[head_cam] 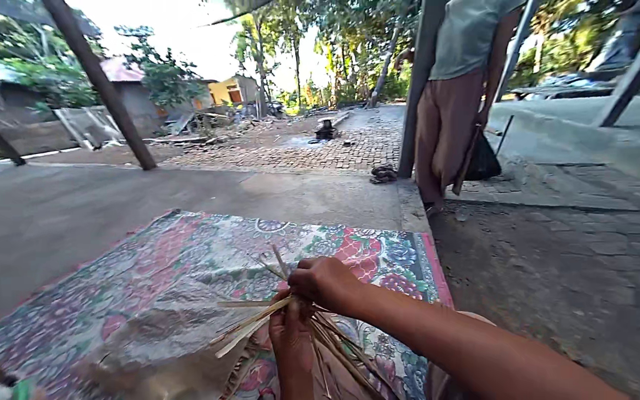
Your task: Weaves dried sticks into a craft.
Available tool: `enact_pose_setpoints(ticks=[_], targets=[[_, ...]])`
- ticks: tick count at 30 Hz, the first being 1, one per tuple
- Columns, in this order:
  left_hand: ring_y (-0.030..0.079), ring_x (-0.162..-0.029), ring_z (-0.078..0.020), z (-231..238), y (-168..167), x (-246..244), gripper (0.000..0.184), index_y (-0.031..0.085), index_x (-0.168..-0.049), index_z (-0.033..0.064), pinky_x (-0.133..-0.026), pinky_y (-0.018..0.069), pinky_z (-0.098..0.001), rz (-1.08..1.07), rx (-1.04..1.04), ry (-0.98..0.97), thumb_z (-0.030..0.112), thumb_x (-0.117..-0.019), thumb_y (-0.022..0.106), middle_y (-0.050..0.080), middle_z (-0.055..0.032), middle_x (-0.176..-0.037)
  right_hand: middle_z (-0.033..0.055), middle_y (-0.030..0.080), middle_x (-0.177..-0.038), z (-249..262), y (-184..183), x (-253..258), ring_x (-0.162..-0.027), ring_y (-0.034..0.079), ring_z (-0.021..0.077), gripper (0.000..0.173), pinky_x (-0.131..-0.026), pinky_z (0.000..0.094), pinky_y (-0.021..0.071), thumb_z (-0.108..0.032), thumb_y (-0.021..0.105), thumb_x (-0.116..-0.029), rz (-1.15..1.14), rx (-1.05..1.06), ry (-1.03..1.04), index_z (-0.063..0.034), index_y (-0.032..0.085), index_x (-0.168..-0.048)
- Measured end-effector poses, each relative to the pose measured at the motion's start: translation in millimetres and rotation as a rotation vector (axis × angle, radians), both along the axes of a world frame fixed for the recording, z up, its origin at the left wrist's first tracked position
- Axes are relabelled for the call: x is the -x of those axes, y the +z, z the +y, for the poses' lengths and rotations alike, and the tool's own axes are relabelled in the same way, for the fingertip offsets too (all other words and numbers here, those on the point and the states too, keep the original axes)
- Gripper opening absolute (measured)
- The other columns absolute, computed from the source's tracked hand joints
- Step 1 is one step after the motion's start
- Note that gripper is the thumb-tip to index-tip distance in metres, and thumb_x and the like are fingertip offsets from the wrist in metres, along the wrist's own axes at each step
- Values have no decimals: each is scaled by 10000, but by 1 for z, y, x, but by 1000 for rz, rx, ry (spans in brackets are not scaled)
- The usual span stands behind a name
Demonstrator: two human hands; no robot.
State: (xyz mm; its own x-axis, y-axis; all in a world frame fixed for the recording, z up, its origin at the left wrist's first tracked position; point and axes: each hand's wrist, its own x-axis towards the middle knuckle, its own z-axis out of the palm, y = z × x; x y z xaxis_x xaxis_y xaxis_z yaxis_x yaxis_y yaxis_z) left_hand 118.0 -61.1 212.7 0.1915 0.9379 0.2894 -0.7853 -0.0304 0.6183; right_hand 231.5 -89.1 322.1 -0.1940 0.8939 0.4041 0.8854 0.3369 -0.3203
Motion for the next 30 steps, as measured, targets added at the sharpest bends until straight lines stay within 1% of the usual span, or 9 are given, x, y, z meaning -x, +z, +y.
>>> enact_pose_setpoints(ticks=[5, 8, 12, 15, 17, 21, 26, 28, 30], targets=[[733, -833, -113, -2, 8, -4, 193, 603, -1160, 26, -775, 628, -281, -31, 65, 14, 13, -993, 508, 737, -33, -965, 175, 709, -967, -1, -5, 2, -929, 698, 326, 230, -851, 505, 523, -165, 554, -1025, -32, -74, -48, -18, 731, -1036], [726, -867, -109, -4, 17, -6, 217, 586, -1192, 8, -802, 623, -292, 18, 30, 25, -19, -995, 500, 733, -29, -984, 203, 691, -1012, -7, 5, 4, -972, 681, 357, 230, -873, 536, 512, -145, 543, -1025, 28, -8, -89, 10, 706, -1072], [715, -923, -118, -3, 26, -3, 395, 557, -1239, -49, -844, 612, -307, 123, -136, 137, -70, -859, 665, 724, -45, -1052, 188, 686, -1035, -17, 28, 4, -968, 674, 335, 207, -855, 540, 516, -132, 558, -1024, 156, 171, -149, 21, 684, -1083], [695, -971, -143, 2, 25, 4, 522, 513, -1265, -96, -865, 602, -300, 241, -295, 190, -79, -795, 739, 683, -106, -1109, 165, 668, -898, -21, 34, 2, -853, 661, 302, 146, -774, 520, 539, -106, 600, -1004, 267, 262, -188, 22, 669, -1013], [688, -969, -135, 3, 26, 4, 510, 534, -1228, -97, -850, 600, -283, 289, -341, 187, -100, -762, 742, 671, -115, -1126, 148, 653, -846, -22, 33, 1, -813, 650, 278, 132, -752, 496, 534, -100, 615, -981, 311, 282, -219, 23, 659, -970], [636, -1159, -160, 11, 12, -1, 373, 583, -1151, -27, -981, 547, -310, 232, -392, 56, -64, -802, 710, 661, -99, -1225, 175, 635, -876, -28, 32, 4, -851, 635, 309, 164, -788, 502, 510, -120, 606, -976, 306, 312, -241, 43, 629, -976], [703, -887, -105, 7, 2, -8, 401, 570, -1157, 22, -762, 606, -274, 172, -272, -54, 16, -801, 754, 716, -26, -1022, 182, 650, -938, -35, 17, -14, -869, 633, 263, 187, -833, 445, 513, -105, 595, -1006, 361, 308, -151, 63, 626, -1082], [709, -875, -110, 7, -1, -4, 451, 535, -1146, 63, -721, 605, -264, 132, -233, -89, 190, -820, 820, 711, -47, -1091, 161, 650, -912, -39, 15, -22, -832, 632, 230, 223, -813, 412, 520, -165, 609, -1027, 346, 344, -118, 54, 630, -1061], [720, -774, -132, 7, 0, 0, 439, 505, -1137, 74, -634, 592, -249, 27, -138, -154, 253, -870, 803, 725, -117, -1113, 194, 673, -965, -45, 14, -27, -894, 641, 286, 246, -857, 470, 506, -162, 573, -1045, 251, 392, -141, 58, 673, -1089]])
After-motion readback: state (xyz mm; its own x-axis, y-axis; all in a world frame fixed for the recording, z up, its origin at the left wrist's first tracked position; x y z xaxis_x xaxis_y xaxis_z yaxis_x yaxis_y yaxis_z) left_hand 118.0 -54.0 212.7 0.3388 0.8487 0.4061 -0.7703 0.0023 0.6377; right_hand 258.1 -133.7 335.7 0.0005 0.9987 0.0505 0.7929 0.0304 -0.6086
